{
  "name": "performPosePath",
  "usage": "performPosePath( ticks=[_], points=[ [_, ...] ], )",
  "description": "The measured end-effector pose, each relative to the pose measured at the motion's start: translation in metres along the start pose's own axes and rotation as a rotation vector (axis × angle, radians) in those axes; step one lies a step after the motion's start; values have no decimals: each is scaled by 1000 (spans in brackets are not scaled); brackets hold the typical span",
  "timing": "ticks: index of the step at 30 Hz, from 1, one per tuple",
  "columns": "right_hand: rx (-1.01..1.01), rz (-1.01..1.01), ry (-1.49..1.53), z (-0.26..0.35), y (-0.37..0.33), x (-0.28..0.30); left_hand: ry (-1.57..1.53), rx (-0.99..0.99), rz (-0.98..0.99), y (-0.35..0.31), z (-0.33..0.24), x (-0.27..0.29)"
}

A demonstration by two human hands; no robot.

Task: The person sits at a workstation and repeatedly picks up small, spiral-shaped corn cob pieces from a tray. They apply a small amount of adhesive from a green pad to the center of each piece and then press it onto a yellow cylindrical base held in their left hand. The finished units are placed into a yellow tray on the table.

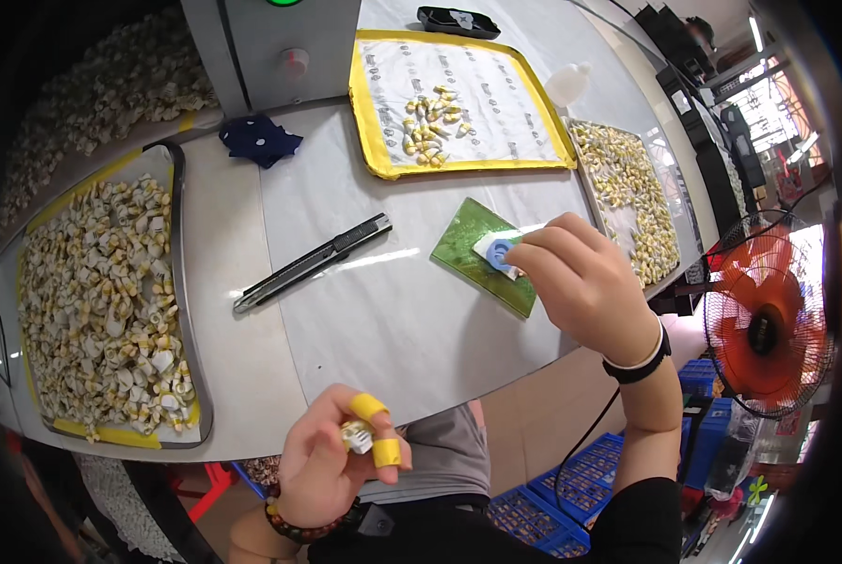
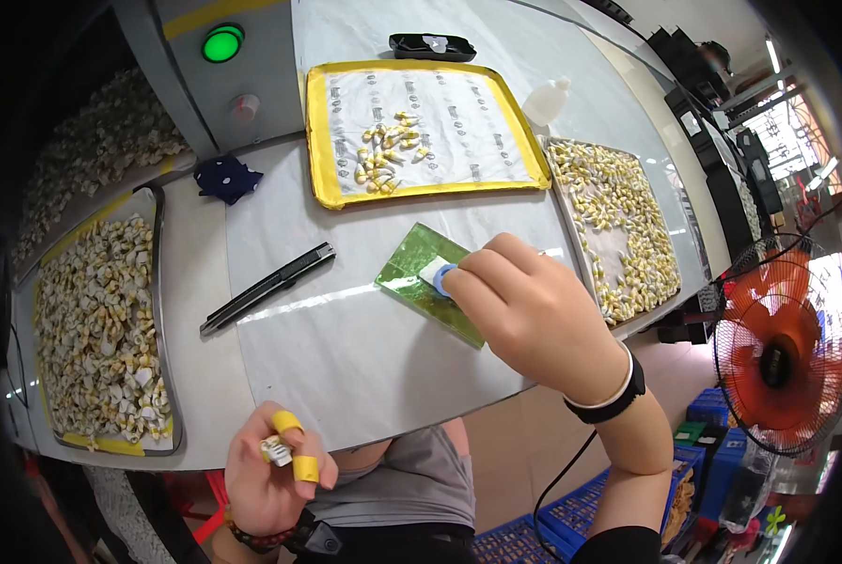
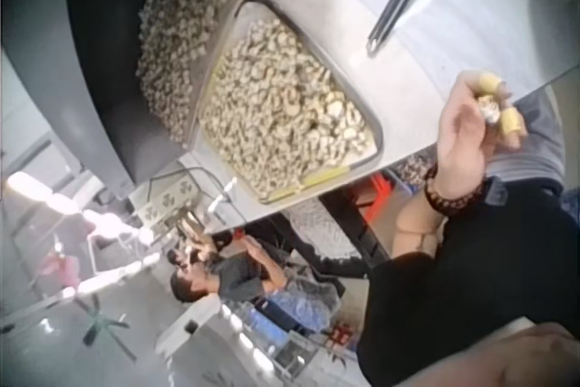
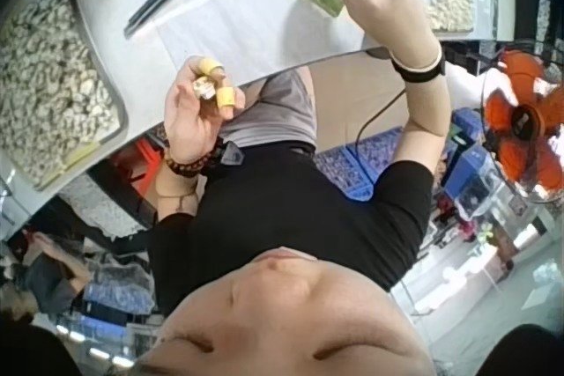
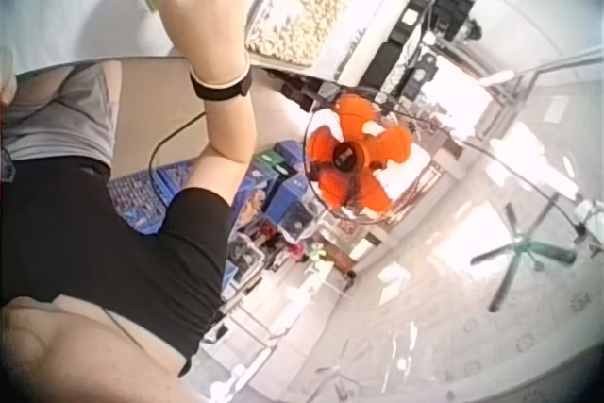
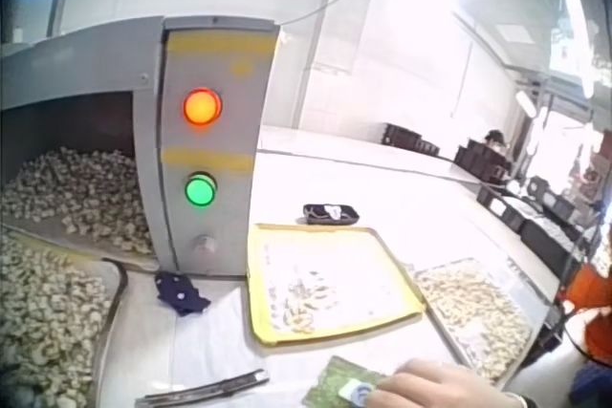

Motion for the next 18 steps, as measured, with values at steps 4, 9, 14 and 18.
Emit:
performPosePath(
  ticks=[4,9,14,18],
  points=[
    [29,-208,299,20,5,33,-59,229,113,-8,23,1],
    [184,-305,637,63,7,47,-36,342,236,-11,36,-11],
    [269,-297,703,74,4,43,-69,427,264,-11,39,-19],
    [318,-307,637,82,1,41,-132,494,283,-14,42,-27]
  ],
)
Point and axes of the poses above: each hand's wrist, its own y-axis towards the middle knuckle, its own x-axis out of the back of the hand, z = x × y, the point moved 10 cm from there along y, towards the middle knuckle, and after that the axes turned 1 degree about -z, right-handed, at the moved point
